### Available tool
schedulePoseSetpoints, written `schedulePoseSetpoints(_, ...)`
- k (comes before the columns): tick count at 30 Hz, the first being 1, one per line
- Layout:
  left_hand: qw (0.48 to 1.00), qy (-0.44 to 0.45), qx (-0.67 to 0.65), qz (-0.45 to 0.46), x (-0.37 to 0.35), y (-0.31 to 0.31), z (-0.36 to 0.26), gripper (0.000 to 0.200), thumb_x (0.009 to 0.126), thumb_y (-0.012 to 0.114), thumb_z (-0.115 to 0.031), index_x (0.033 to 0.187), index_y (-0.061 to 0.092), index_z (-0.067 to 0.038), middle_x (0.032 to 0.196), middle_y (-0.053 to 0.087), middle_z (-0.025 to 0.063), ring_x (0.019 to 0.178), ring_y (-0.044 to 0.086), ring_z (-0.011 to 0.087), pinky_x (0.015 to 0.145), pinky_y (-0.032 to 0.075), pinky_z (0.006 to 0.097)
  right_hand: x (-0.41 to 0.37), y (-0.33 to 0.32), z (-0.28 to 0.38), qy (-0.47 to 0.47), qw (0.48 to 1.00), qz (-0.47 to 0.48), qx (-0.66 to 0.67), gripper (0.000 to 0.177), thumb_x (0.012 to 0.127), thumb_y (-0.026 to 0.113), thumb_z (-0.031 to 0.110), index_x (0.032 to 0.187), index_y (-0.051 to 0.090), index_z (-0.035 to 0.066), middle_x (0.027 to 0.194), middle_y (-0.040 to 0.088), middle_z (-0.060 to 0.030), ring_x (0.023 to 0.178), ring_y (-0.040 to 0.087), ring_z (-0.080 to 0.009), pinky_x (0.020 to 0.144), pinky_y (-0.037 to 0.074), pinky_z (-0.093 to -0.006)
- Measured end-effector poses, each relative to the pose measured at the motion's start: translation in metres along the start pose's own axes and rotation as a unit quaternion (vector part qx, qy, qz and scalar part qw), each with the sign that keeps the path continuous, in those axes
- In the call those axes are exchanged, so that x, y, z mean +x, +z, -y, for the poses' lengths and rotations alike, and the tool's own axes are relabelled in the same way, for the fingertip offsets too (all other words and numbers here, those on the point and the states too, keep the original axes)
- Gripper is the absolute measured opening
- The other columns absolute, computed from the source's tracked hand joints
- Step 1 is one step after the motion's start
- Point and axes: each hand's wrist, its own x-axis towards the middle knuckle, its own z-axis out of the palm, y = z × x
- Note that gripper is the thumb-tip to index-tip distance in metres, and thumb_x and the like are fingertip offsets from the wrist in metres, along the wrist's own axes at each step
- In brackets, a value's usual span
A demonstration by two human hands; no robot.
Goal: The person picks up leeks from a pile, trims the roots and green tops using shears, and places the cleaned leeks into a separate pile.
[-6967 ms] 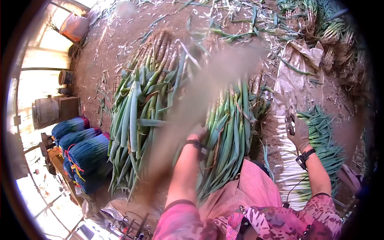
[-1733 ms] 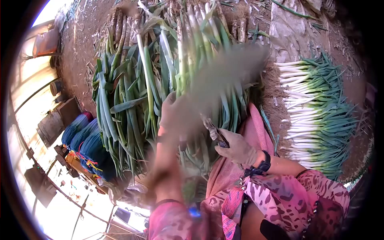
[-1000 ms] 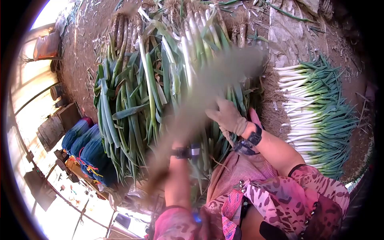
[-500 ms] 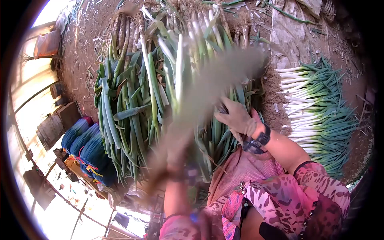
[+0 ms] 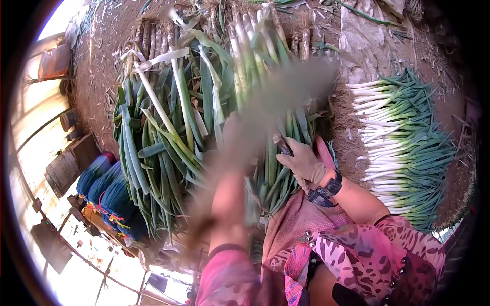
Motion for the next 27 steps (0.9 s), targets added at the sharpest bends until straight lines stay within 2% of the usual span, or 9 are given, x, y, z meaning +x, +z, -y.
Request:
schedulePoseSetpoints(6, 0.997, -0.069, -0.032, -0.016, 0.025, 0.021, 0.025, 0.05, 0.078, 0.069, -0.029, 0.117, 0.064, 0.002, 0.103, 0.071, 0.0233, 0.099, 0.069, 0.0392, 0.09, 0.053, 0.045, -0.014, -0.006, -0.012, 0.005, 1.0, -0.019, -0.005, 0.053, 0.091, 0.067, 0.023, 0.137, 0.05, 0.003, 0.076, 0.059, -0.0067, 0.045, 0.054, -0.0142, 0.043, 0.046, -0.0323)
schedulePoseSetpoints(7, 0.994, -0.067, -0.08, -0.032, 0.016, 0.014, 0.024, 0.043, 0.079, 0.069, -0.025, 0.111, 0.064, 0.003, 0.095, 0.071, 0.0178, 0.089, 0.07, 0.0304, 0.082, 0.054, 0.0401, -0.018, -0.007, -0.018, -0.008, 1.0, -0.02, -0.007, 0.053, 0.091, 0.067, 0.023, 0.137, 0.05, 0.003, 0.076, 0.059, -0.0064, 0.045, 0.054, -0.0146, 0.042, 0.046, -0.0325)
schedulePoseSetpoints(11, 0.851, -0.098, -0.497, 0.14, -0.032, -0.044, 0.022, 0.03, 0.091, 0.067, -0.018, 0.111, 0.061, 0.003, 0.093, 0.068, 0.0076, 0.079, 0.066, 0.0147, 0.069, 0.055, 0.0285, -0.057, 0.001, -0.022, -0.094, 0.995, 0.022, -0.012, 0.041, 0.091, 0.066, 0.022, 0.126, 0.057, 0.002, 0.082, 0.058, -0.0058, 0.07, 0.061, -0.015, 0.066, 0.051, -0.0323)
schedulePoseSetpoints(12, 0.858, -0.147, -0.475, 0.128, -0.047, -0.058, 0.011, 0.032, 0.093, 0.067, -0.019, 0.115, 0.06, 0.003, 0.095, 0.068, 0.0073, 0.08, 0.066, 0.0142, 0.069, 0.056, 0.0283, -0.073, 0.001, 0.004, -0.095, 0.991, 0.049, -0.08, 0.039, 0.09, 0.066, 0.023, 0.123, 0.059, 0.003, 0.086, 0.059, -0.0085, 0.082, 0.06, -0.0169, 0.077, 0.049, -0.0344)
schedulePoseSetpoints(15, 0.806, -0.105, -0.564, 0.146, -0.061, -0.061, 0.027, 0.036, 0.093, 0.068, -0.018, 0.121, 0.058, 0.003, 0.101, 0.068, 0.0068, 0.084, 0.066, 0.0142, 0.073, 0.056, 0.029, -0.087, 0.017, 0.015, -0.106, 0.989, 0.071, -0.072, 0.041, 0.089, 0.067, 0.025, 0.122, 0.058, 0.002, 0.088, 0.06, -0.0129, 0.081, 0.06, -0.021, 0.078, 0.05, -0.0369)
schedulePoseSetpoints(16, 0.823, -0.101, -0.544, 0.13, -0.063, -0.06, 0.029, 0.038, 0.093, 0.068, -0.017, 0.123, 0.058, 0.004, 0.102, 0.068, 0.0067, 0.085, 0.066, 0.014, 0.075, 0.056, 0.029, -0.082, 0.028, 0.009, -0.094, 0.991, 0.09, 0.013, 0.042, 0.089, 0.066, 0.025, 0.123, 0.058, 0.002, 0.092, 0.063, -0.0157, 0.081, 0.06, -0.0238, 0.078, 0.049, -0.0377)
schedulePoseSetpoints(18, 0.853, -0.091, -0.503, 0.101, -0.064, -0.052, 0.033, 0.04, 0.093, 0.067, -0.016, 0.126, 0.057, 0.004, 0.104, 0.068, 0.0064, 0.086, 0.065, 0.0137, 0.078, 0.056, 0.0291, -0.078, 0.031, 0.002, -0.116, 0.99, 0.058, -0.063, 0.042, 0.089, 0.066, 0.024, 0.123, 0.058, 0.001, 0.091, 0.063, -0.0163, 0.08, 0.059, -0.0247, 0.077, 0.049, -0.0376)
schedulePoseSetpoints(21, 0.925, 0.051, -0.359, 0.111, -0.064, -0.044, 0.041, 0.045, 0.093, 0.067, -0.013, 0.131, 0.055, 0.005, 0.106, 0.068, 0.007, 0.088, 0.065, 0.0135, 0.08, 0.055, 0.0288, -0.055, 0.037, 0.007, -0.119, 0.991, 0.017, -0.054, 0.041, 0.089, 0.066, 0.024, 0.121, 0.058, 0.0, 0.088, 0.062, -0.0167, 0.077, 0.058, -0.0251, 0.076, 0.049, -0.0379)
schedulePoseSetpoints(27, 0.889, -0.137, -0.428, 0.083, -0.079, -0.054, 0.01, 0.04, 0.094, 0.065, -0.011, 0.13, 0.058, 0.005, 0.106, 0.069, 0.0067, 0.089, 0.065, 0.0132, 0.08, 0.055, 0.0283, -0.043, 0.041, 0.001, -0.06, 0.997, 0.028, -0.05, 0.037, 0.088, 0.066, 0.025, 0.113, 0.059, -0.001, 0.083, 0.06, -0.0177, 0.073, 0.057, -0.0289, 0.073, 0.049, -0.04)
